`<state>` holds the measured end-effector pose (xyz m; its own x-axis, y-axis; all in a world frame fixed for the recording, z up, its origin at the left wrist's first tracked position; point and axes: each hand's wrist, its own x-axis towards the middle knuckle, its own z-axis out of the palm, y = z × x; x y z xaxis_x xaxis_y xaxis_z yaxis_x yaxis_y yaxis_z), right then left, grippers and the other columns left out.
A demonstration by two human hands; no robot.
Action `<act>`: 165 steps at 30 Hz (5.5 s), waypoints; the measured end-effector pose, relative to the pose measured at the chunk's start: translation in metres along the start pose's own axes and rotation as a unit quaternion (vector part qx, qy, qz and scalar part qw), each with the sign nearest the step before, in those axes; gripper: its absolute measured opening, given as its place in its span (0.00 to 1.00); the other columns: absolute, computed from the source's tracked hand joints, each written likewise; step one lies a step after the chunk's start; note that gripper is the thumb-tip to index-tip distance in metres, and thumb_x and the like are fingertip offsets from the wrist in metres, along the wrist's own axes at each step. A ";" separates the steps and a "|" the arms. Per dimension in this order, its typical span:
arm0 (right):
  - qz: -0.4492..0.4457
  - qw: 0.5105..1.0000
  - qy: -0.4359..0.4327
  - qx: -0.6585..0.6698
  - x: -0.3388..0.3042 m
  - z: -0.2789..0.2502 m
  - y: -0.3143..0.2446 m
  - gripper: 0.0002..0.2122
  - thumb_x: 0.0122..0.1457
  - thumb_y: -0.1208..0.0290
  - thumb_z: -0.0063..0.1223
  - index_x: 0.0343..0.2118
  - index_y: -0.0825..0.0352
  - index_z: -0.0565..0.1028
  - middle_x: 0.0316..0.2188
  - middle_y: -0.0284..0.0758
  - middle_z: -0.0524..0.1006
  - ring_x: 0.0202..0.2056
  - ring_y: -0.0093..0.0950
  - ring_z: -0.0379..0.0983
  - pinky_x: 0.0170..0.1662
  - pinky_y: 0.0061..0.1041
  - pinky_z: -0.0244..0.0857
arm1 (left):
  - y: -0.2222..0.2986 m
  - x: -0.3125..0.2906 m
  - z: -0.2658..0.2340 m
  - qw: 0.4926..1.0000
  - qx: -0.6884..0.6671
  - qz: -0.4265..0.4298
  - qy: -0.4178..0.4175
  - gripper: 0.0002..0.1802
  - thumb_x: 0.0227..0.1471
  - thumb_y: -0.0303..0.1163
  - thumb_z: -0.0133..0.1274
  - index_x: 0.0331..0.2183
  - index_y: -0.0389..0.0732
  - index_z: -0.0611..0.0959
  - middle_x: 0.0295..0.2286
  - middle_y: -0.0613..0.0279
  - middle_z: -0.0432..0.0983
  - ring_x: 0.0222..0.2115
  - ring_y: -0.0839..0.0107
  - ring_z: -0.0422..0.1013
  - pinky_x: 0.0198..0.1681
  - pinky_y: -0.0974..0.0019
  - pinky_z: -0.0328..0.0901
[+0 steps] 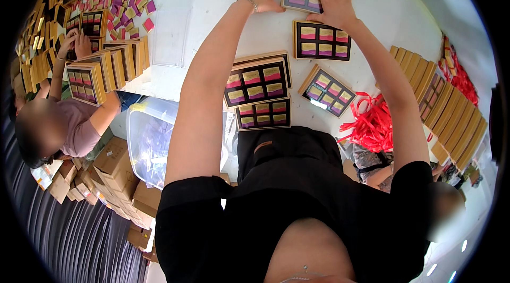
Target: The person assembles makeup palettes by placing small pink and gold wrapped items into compartmentalized trays. They arrange the filled trays into neat stacks and handle a clear plastic bin to organize the workspace.
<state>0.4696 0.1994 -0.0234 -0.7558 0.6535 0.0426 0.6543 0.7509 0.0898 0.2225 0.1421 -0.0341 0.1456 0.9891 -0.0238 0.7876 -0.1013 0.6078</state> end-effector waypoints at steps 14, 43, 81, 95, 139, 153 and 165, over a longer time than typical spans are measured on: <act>-0.024 0.974 -0.055 0.218 -0.085 -0.164 -0.151 0.50 0.29 0.61 0.71 0.62 0.50 0.59 0.53 0.43 0.61 0.57 0.41 0.57 0.43 0.56 0.58 | 0.041 -0.200 -0.149 0.990 -0.089 0.058 -0.091 0.61 0.24 0.57 0.70 0.61 0.49 0.64 0.57 0.61 0.63 0.58 0.55 0.55 0.63 0.52 0.48; -0.066 0.990 -0.004 0.124 -0.114 -0.108 -0.019 0.52 0.30 0.52 0.73 0.64 0.45 0.55 0.59 0.41 0.58 0.59 0.37 0.56 0.60 0.53 0.46 | 0.120 -0.062 -0.011 0.978 -0.175 0.035 0.106 0.35 0.44 0.44 0.62 0.52 0.38 0.74 0.51 0.50 0.71 0.51 0.58 0.67 0.53 0.59 0.62; 0.011 0.985 -0.010 0.174 -0.142 -0.033 -0.005 0.45 0.37 0.48 0.68 0.62 0.35 0.57 0.60 0.44 0.57 0.60 0.44 0.53 0.57 0.60 0.48 | 0.097 -0.044 0.068 0.937 -0.241 -0.252 -0.019 0.18 0.50 0.32 0.58 0.43 0.37 0.82 0.33 0.60 0.82 0.28 0.73 0.77 0.29 0.69 0.73; 0.057 0.984 0.049 0.159 -0.115 -0.114 -0.030 0.44 0.33 0.60 0.68 0.60 0.38 0.62 0.57 0.43 0.60 0.56 0.45 0.57 0.51 0.46 0.54 | 0.121 -0.052 -0.029 0.948 -0.282 -0.140 -0.055 0.29 0.43 0.47 0.63 0.43 0.36 0.80 0.31 0.59 0.80 0.32 0.72 0.74 0.34 0.68 0.70; 0.372 0.870 0.075 0.314 -0.095 -0.167 -0.161 0.42 0.50 0.47 0.58 0.59 0.74 0.55 0.56 0.54 0.58 0.57 0.49 0.56 0.57 0.47 0.56 | 0.077 -0.214 -0.047 0.788 -0.413 -0.355 0.287 0.52 0.42 0.58 0.59 0.61 0.44 0.55 0.60 0.49 0.50 0.61 0.51 0.43 0.58 0.31 0.43; 0.363 0.410 -0.127 0.827 -0.144 -0.115 -0.014 0.41 0.49 0.54 0.58 0.65 0.59 0.53 0.59 0.36 0.64 0.57 0.32 0.61 0.56 0.39 0.54 | 0.154 -0.059 0.061 0.643 -0.745 -0.174 0.034 0.38 0.55 0.47 0.53 0.59 0.40 0.56 0.53 0.57 0.63 0.55 0.63 0.61 0.55 0.59 0.62; 0.450 0.245 0.323 0.796 -0.098 -0.058 0.160 0.22 0.50 0.59 0.57 0.47 0.62 0.72 0.43 0.33 0.74 0.45 0.30 0.69 0.42 0.39 0.65 | 0.276 0.138 0.068 0.634 -0.704 -0.317 -0.040 0.44 0.54 0.52 0.51 0.61 0.37 0.53 0.60 0.50 0.50 0.62 0.59 0.46 0.61 0.45 0.41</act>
<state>0.6469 0.2500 0.0448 0.2028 0.8575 -0.4728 -0.6425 -0.2478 -0.7251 0.5004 0.2436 0.0764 0.1413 0.7683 -0.6243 -0.6041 0.5665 0.5604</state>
